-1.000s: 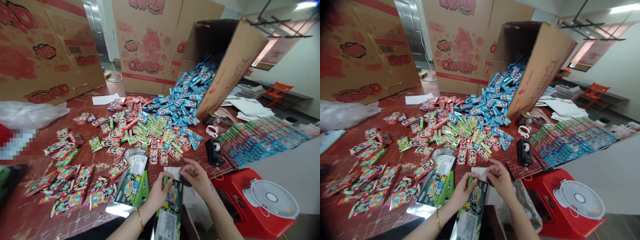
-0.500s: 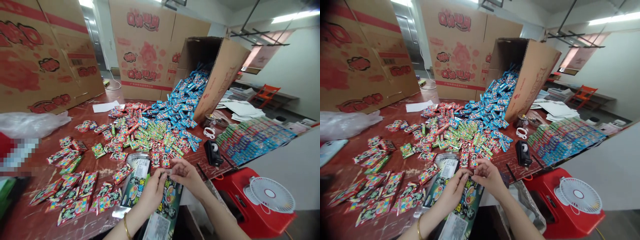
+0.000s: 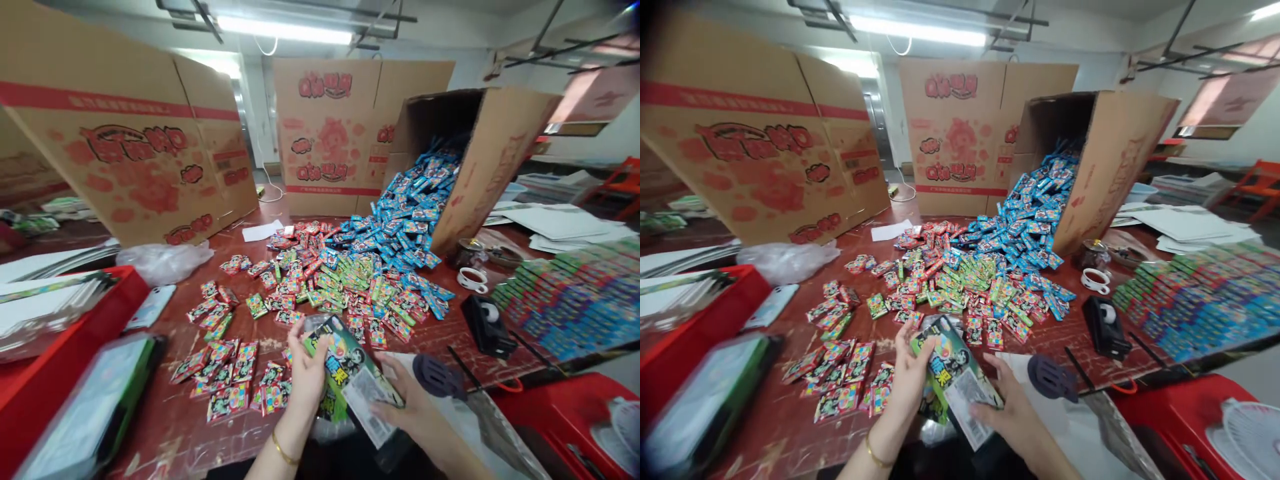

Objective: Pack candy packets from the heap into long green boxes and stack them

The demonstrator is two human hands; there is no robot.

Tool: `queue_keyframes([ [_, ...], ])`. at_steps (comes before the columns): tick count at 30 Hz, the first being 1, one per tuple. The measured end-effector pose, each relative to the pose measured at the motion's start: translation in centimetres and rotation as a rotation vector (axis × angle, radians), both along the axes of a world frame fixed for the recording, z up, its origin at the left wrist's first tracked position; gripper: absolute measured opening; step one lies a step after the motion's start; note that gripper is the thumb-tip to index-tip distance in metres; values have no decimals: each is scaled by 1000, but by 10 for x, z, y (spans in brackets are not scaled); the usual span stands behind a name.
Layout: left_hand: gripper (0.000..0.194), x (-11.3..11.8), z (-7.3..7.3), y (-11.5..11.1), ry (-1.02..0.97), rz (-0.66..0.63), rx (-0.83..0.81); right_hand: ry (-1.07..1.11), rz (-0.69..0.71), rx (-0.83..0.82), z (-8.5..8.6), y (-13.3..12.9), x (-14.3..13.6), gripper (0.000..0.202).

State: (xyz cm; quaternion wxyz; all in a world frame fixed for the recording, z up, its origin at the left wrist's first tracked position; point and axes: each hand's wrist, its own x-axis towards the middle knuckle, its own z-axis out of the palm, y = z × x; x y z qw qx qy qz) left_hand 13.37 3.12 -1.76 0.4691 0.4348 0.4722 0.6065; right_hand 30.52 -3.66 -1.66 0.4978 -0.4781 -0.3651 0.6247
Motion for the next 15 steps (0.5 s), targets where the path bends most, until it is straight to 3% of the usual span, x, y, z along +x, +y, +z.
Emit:
queue_keyframes([
  [3,78,-26,15,-18,235,50,148,-243,35,149,15,-17,2,82],
  [5,88,-39,34,-37,633,60,342,-398,48,192,34,-22,0,81],
  [7,74,-46,52,-55,889,-272,427,-440,130,219,53,-19,-5,82],
  [9,42,-48,60,-69,872,-553,298,-326,178,237,65,-9,-13,78],
  [10,32,-48,59,-76,792,-610,201,-242,170,233,67,-3,-17,75],
  [12,34,-46,47,-86,580,-567,54,-96,137,187,65,8,-28,69],
  [15,57,-46,20,-101,383,-408,74,5,66,158,45,11,-47,65],
])
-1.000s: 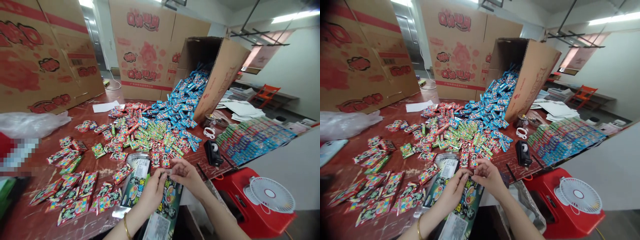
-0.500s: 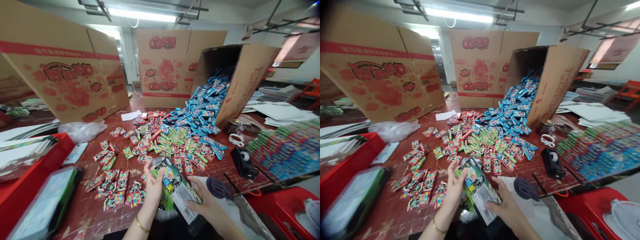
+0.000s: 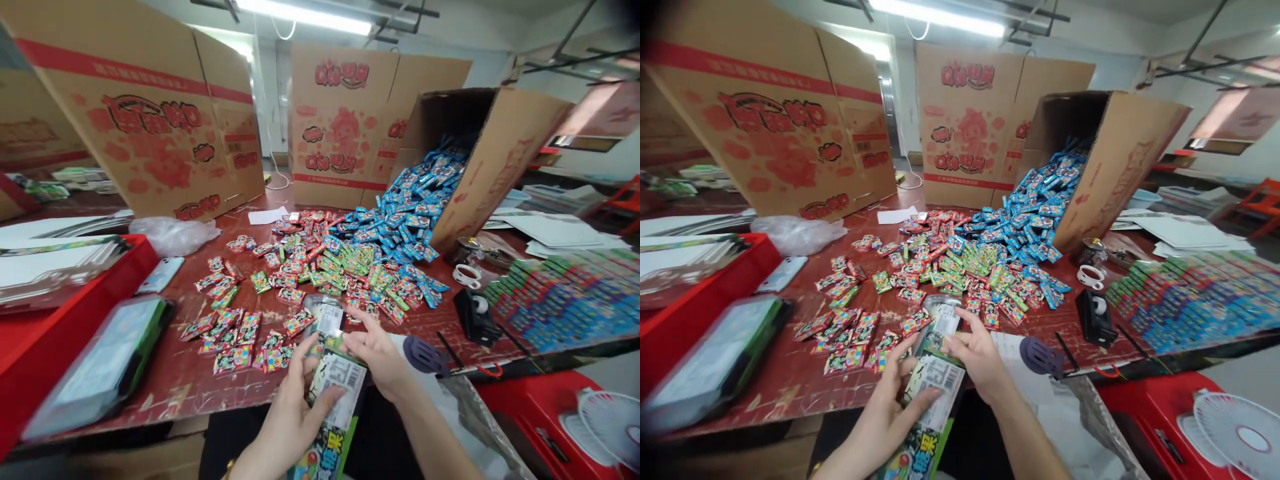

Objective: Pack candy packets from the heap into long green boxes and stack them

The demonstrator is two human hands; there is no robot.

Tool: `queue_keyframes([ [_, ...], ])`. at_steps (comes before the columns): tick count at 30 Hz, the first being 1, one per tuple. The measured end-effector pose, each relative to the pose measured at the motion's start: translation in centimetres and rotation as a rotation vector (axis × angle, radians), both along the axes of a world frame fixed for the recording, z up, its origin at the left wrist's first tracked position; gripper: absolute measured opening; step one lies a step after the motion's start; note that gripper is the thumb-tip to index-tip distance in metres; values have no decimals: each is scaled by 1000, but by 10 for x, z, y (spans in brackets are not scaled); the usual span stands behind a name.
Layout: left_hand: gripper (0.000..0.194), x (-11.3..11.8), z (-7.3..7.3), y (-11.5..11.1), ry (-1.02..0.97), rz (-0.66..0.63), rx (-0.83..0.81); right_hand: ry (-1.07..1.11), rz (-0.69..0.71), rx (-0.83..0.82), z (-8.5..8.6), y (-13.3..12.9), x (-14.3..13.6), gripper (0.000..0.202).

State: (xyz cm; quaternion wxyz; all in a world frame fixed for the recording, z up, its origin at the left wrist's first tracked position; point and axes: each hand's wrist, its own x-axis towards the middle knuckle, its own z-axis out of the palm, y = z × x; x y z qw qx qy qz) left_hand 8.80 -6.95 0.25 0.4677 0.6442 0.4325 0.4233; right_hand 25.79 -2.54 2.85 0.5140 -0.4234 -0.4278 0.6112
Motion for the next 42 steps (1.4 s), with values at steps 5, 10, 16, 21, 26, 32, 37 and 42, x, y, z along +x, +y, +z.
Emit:
queue_keyframes([
  [5,39,-5,-30,-24,-153,219,-74,-293,-590,493,-53,-35,-33,36],
  [10,37,-12,-39,-35,-222,362,-131,-204,-413,477,-77,-65,-50,44],
  [16,25,-12,-37,-32,-211,365,-158,-44,-281,285,-72,-65,-49,48],
  [21,16,-7,-37,-27,-396,381,-18,38,-258,242,-67,-64,-53,45],
  [26,26,-12,-30,-19,-427,299,-168,18,-268,241,-60,-68,-51,57],
  [32,26,-16,-12,-21,-422,208,-335,1,-118,164,-45,-61,-35,59],
  [37,34,-15,-4,-20,-480,261,-424,48,-22,6,-31,-49,-31,53],
  [42,28,-11,-16,-20,-379,235,-336,47,-23,-14,-40,-35,-25,45],
])
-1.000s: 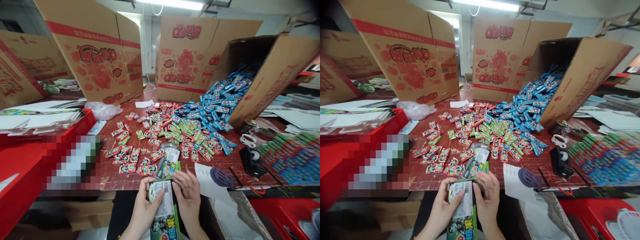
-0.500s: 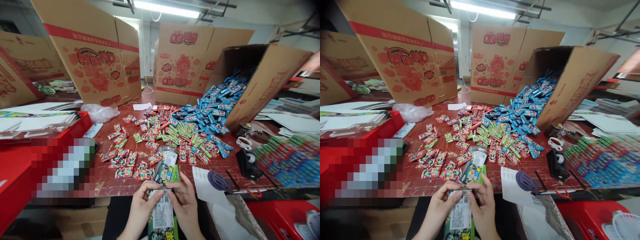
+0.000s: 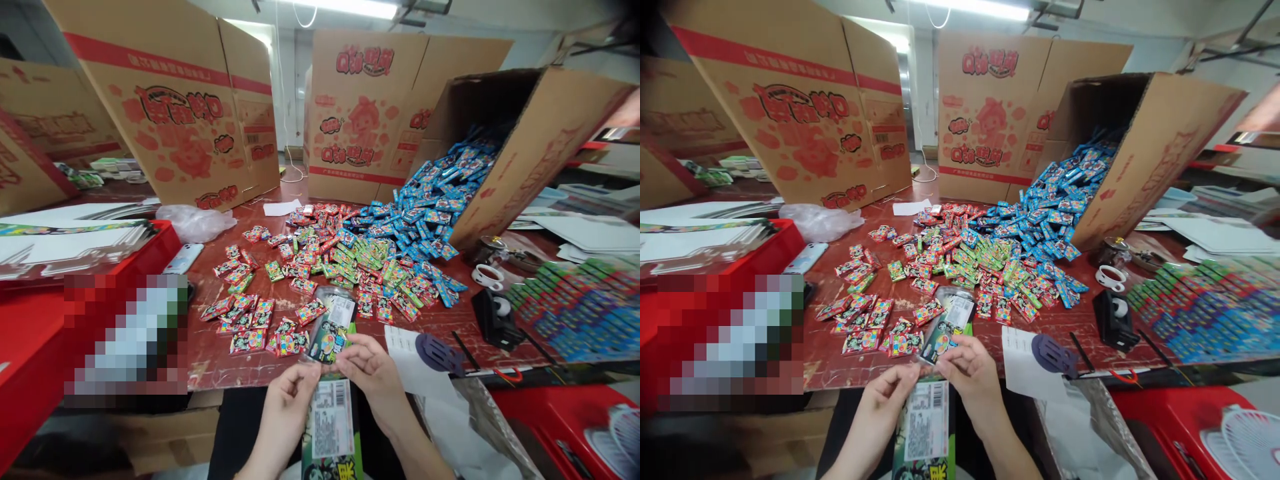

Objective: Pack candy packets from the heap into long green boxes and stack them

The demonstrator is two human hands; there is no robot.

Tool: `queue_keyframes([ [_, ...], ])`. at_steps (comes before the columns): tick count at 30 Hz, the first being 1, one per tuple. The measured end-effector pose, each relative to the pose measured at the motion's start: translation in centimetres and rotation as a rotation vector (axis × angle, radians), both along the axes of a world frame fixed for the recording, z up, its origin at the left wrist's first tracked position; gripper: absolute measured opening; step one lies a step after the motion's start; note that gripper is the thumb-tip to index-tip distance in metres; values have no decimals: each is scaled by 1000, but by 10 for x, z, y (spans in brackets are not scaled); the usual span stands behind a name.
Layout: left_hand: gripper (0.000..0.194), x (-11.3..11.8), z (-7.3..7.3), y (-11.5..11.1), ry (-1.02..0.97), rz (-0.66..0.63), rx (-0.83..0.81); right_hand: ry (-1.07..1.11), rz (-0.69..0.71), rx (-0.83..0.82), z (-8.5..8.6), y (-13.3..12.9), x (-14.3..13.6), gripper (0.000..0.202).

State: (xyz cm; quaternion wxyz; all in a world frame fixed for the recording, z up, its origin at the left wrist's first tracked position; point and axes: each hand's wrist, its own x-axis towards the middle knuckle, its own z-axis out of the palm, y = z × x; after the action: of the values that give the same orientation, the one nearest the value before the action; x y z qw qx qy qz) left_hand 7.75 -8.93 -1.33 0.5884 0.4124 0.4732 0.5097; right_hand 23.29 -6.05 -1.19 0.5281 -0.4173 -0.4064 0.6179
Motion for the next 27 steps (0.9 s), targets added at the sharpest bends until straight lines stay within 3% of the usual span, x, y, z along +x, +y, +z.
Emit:
queue_keyframes([
  [5,18,8,-14,-4,107,30,158,-144,-125,86,-17,-15,0,36],
  [9,26,14,-18,-4,28,-32,87,-195,-135,183,-21,-31,1,27],
  [12,32,16,-17,-4,25,-41,6,-258,-64,226,-11,-22,12,16],
  [16,35,19,-15,-2,63,-37,-6,-411,169,255,17,9,27,19],
  [20,32,23,-12,1,92,-44,6,-357,464,9,39,33,31,26],
  [24,31,27,-7,4,130,-60,32,-358,625,-79,45,46,30,24],
  [27,30,28,-6,5,134,-74,18,-348,666,-92,42,49,30,19],
])
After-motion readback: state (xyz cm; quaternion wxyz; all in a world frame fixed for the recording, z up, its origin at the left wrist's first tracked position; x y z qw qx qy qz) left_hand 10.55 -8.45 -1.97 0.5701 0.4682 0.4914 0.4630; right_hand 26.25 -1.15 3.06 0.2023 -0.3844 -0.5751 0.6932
